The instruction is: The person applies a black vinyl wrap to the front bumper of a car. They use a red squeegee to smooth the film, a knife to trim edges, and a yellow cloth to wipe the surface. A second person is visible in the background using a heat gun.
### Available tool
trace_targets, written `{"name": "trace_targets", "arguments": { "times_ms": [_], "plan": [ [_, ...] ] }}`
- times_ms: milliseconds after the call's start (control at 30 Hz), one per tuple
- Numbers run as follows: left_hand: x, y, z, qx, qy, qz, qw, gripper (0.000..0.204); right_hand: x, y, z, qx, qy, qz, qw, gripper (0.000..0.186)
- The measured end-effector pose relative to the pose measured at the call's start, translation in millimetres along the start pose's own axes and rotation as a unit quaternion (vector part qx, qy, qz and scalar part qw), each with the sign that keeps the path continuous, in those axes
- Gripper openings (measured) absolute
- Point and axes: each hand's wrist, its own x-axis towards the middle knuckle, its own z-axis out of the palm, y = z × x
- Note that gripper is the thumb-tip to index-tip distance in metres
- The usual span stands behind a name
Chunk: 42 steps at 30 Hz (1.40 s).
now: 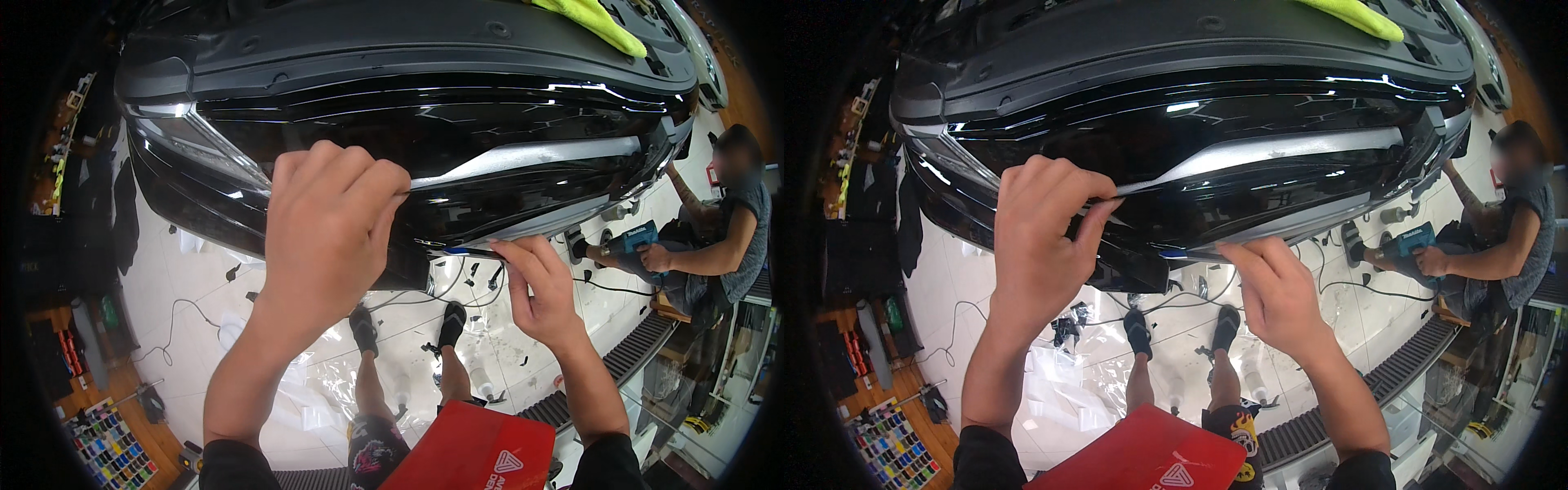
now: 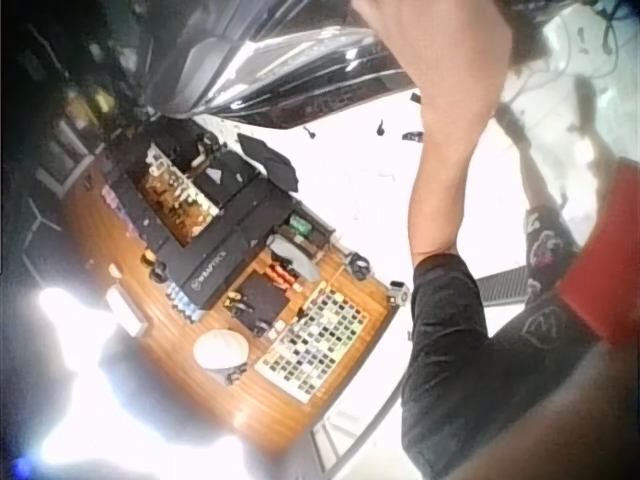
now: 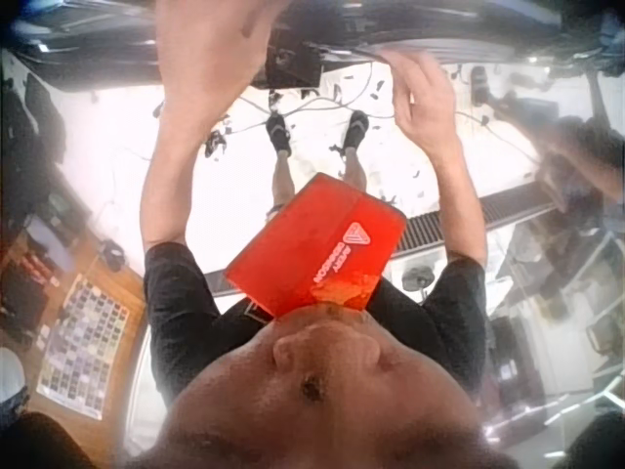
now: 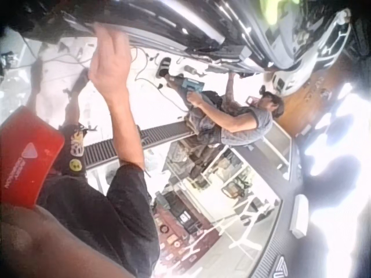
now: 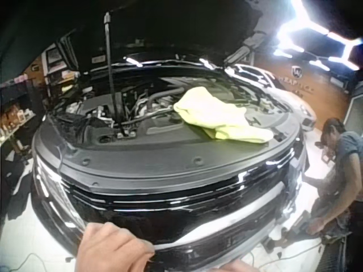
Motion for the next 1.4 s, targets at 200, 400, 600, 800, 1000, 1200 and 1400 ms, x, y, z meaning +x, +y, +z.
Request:
{"name": "trace_targets", "arguments": {
  "times_ms": [200,400,600,800,1000,1200,1400],
  "plan": [
    [11,-10,-8,-0.026,-0.011,0.019,0.999,0.014,12,6,-11,-0.072,0.024,-0.06,0.995,0.032],
    [14,-12,-12,-0.031,-0.043,0.04,0.998,0.012,33,14,-21,-0.125,0.051,-0.144,0.98,0.038],
    [14,-15,-15,-0.046,-0.067,0.034,0.996,0.012,47,17,-12,-0.147,0.071,-0.174,0.971,0.045],
    [14,-20,-20,-0.04,-0.09,0.044,0.994,0.015,60,15,0,-0.147,0.081,-0.196,0.966,0.045],
    [18,-26,-22,0.003,-0.082,0.089,0.993,0.011,65,10,8,-0.149,0.082,-0.21,0.963,0.041],
    [28,-36,-26,0.093,-0.079,0.192,0.974,0.008,58,1,15,-0.135,0.084,-0.179,0.971,0.037],
    [31,-20,-45,0.176,-0.146,0.253,0.94,0.01,55,-14,26,-0.118,0.078,-0.17,0.975,0.037]
  ]
}}
